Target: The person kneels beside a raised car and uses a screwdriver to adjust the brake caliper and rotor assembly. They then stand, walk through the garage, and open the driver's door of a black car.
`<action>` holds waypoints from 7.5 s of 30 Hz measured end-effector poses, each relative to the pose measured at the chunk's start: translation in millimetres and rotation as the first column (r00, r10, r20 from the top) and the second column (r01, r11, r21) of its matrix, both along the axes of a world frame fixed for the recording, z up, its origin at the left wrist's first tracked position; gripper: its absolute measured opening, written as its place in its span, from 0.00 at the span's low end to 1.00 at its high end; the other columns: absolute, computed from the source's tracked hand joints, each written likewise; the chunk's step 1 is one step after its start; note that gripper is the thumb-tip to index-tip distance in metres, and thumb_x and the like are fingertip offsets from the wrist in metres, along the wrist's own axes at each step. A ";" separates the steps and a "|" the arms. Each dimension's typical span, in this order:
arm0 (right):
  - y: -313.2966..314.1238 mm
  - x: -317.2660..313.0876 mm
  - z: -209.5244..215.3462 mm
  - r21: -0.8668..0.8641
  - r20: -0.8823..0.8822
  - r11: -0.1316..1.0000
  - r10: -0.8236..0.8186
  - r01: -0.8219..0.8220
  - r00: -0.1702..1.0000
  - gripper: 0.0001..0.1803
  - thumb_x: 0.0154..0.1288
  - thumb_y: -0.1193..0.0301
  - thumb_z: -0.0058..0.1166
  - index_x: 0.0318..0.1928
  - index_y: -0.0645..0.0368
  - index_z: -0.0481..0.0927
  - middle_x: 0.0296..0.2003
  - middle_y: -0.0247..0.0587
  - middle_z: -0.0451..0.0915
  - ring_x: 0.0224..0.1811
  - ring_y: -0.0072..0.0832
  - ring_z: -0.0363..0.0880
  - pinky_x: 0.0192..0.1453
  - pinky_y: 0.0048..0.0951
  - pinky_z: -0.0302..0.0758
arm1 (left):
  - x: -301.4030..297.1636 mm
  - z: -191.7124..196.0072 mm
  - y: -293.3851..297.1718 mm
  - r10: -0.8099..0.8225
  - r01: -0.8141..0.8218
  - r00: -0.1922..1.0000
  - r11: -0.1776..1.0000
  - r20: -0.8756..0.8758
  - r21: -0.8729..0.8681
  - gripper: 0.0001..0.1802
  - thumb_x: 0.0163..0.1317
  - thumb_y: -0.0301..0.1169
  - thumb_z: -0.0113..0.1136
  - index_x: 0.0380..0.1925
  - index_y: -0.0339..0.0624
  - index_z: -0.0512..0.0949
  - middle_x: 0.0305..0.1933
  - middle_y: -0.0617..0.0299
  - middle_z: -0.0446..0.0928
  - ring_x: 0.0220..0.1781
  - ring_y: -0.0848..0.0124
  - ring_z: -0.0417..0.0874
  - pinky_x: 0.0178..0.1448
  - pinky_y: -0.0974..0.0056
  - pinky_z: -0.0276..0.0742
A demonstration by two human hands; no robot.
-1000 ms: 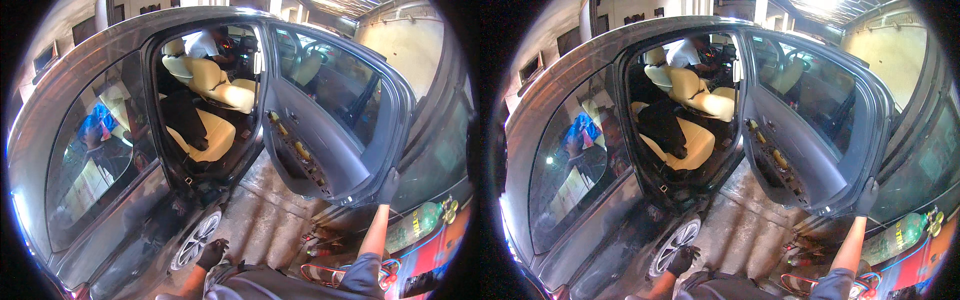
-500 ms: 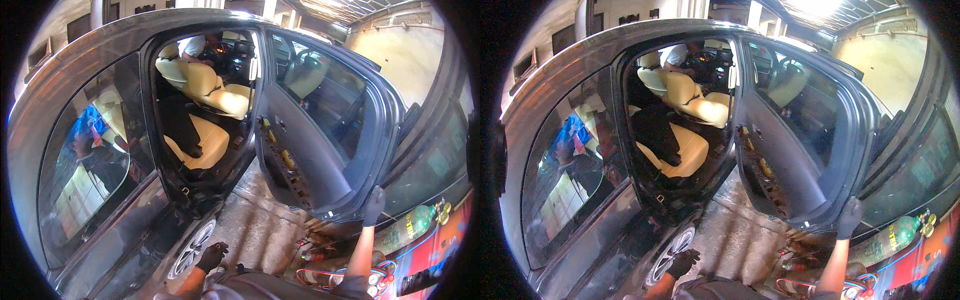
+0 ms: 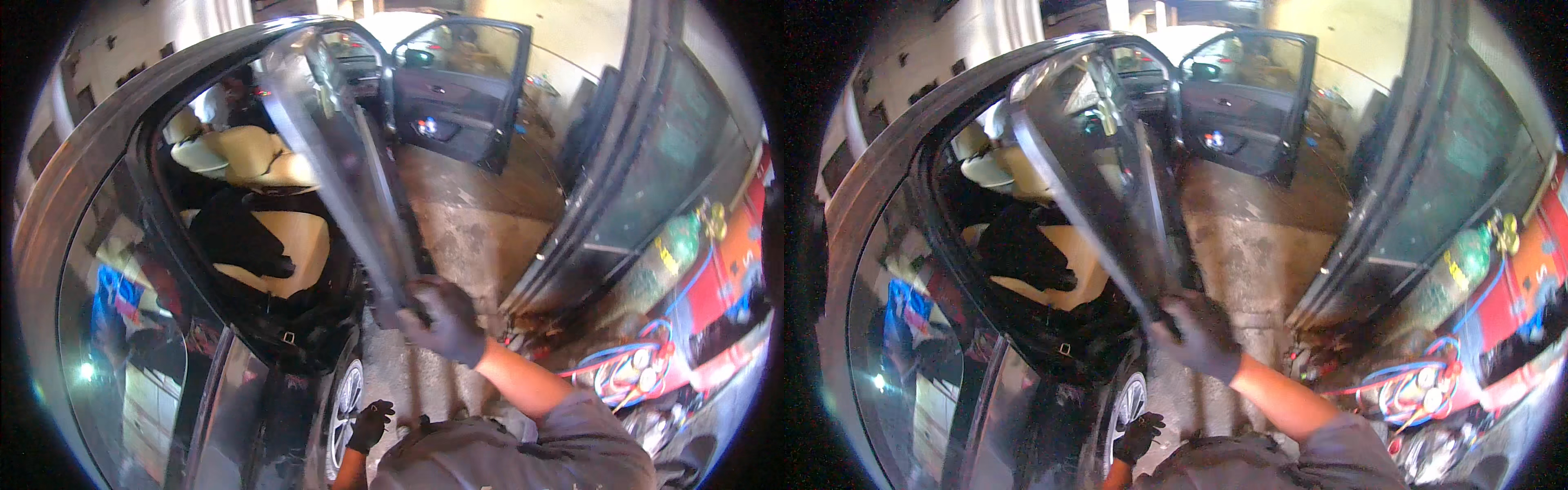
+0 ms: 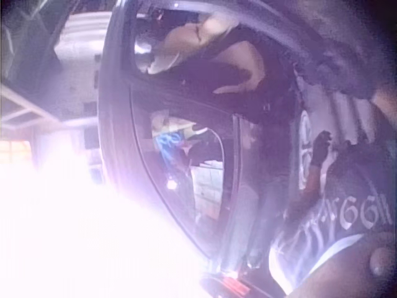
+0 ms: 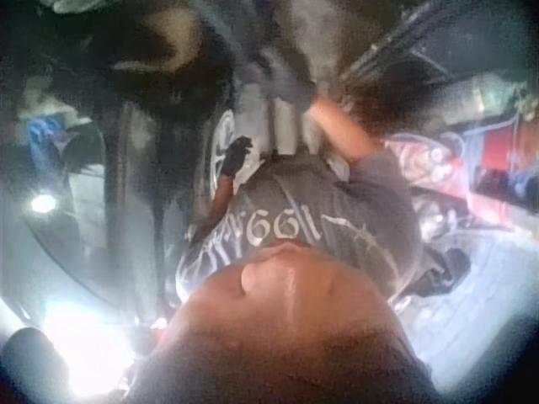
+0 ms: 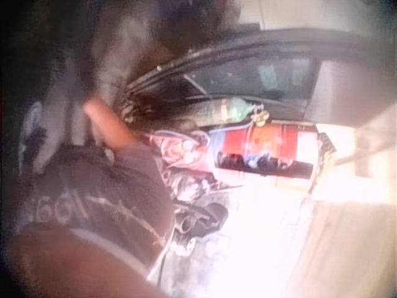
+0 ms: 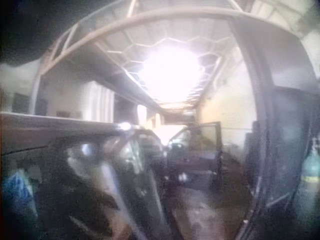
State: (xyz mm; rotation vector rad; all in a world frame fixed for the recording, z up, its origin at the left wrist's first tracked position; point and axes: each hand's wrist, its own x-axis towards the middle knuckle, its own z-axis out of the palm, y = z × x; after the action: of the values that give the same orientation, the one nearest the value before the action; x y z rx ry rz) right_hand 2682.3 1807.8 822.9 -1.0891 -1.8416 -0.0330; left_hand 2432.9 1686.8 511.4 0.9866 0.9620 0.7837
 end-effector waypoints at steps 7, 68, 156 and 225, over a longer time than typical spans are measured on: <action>41.4 -143.4 -0.4 0.160 -0.010 0.981 0.111 -0.108 0.994 0.27 0.49 0.69 0.65 0.53 0.59 0.77 0.59 0.45 0.70 0.51 0.43 0.75 0.52 0.42 0.74 | -33.5 -18.1 -29.5 0.110 -0.109 0.994 0.991 0.007 -0.079 0.27 0.77 0.49 0.39 0.49 0.35 0.77 0.44 0.55 0.83 0.40 0.69 0.82 0.43 0.65 0.75; 656.7 1124.7 -254.4 -0.862 -0.287 0.460 -0.790 0.214 0.542 0.12 0.66 0.66 0.57 0.41 0.62 0.83 0.31 0.42 0.82 0.31 0.31 0.81 0.41 0.32 0.77 | 1240.4 37.7 1007.1 -0.926 0.927 0.375 0.376 0.035 0.012 0.18 0.73 0.31 0.48 0.58 0.35 0.75 0.59 0.54 0.78 0.52 0.65 0.82 0.58 0.61 0.78; 3310.5 1401.5 -197.4 -0.791 -0.608 -0.364 0.549 -0.491 0.573 0.20 0.78 0.60 0.44 0.60 0.57 0.78 0.44 0.32 0.82 0.42 0.19 0.77 0.51 0.26 0.75 | 1439.4 135.6 3223.3 0.491 -0.025 0.595 0.803 -0.637 0.595 0.14 0.67 0.41 0.55 0.47 0.53 0.83 0.38 0.53 0.84 0.40 0.52 0.85 0.40 0.50 0.80; 5406.6 461.1 -99.7 -0.872 -0.339 0.227 0.360 -0.434 0.869 0.18 0.69 0.55 0.54 0.41 0.58 0.85 0.36 0.55 0.83 0.34 0.41 0.81 0.40 0.39 0.76 | 415.3 184.2 5589.1 -0.477 0.789 0.572 0.543 -0.667 0.288 0.16 0.63 0.44 0.62 0.39 0.43 0.82 0.38 0.53 0.82 0.41 0.56 0.84 0.46 0.56 0.79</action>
State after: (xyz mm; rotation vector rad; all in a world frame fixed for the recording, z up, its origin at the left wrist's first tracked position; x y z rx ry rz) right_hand 3143.4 7214.4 723.2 -1.2378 -1.9995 1.5917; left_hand 2848.2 7275.9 695.7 2.0375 0.6802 0.0919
